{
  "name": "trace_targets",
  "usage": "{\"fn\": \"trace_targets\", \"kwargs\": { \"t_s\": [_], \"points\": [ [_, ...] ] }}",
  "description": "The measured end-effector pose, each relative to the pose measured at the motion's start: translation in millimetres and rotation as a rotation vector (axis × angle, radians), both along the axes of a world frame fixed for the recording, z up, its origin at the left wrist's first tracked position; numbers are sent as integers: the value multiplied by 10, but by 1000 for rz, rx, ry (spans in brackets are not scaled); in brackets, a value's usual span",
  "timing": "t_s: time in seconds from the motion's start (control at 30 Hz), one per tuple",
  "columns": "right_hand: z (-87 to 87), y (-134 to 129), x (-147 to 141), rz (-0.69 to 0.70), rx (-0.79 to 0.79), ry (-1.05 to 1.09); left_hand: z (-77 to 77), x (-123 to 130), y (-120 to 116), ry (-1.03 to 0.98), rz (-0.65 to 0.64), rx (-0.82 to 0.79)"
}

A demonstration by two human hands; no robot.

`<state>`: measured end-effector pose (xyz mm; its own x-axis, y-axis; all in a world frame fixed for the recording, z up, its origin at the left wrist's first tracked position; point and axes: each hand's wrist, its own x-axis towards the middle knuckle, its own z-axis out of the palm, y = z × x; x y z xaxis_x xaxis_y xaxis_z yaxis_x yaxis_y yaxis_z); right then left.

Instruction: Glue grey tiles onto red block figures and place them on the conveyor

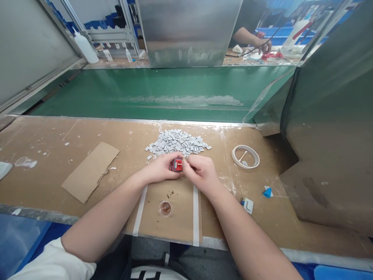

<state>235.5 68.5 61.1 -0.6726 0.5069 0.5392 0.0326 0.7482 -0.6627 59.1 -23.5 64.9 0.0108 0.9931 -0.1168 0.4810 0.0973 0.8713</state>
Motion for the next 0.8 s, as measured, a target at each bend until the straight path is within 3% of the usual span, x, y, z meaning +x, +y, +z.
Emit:
{"fn": "trace_targets", "kwargs": {
  "t_s": [0.23,0.6,0.8],
  "points": [
    [67,-12,31,-107,5,62,50,10,1,-2,15,-21],
    [37,5,1,-93,-54,41,57,26,9,41,8,-17],
    [56,8,16,-138,1,19,22,18,13,49,7,-6]
  ]
}}
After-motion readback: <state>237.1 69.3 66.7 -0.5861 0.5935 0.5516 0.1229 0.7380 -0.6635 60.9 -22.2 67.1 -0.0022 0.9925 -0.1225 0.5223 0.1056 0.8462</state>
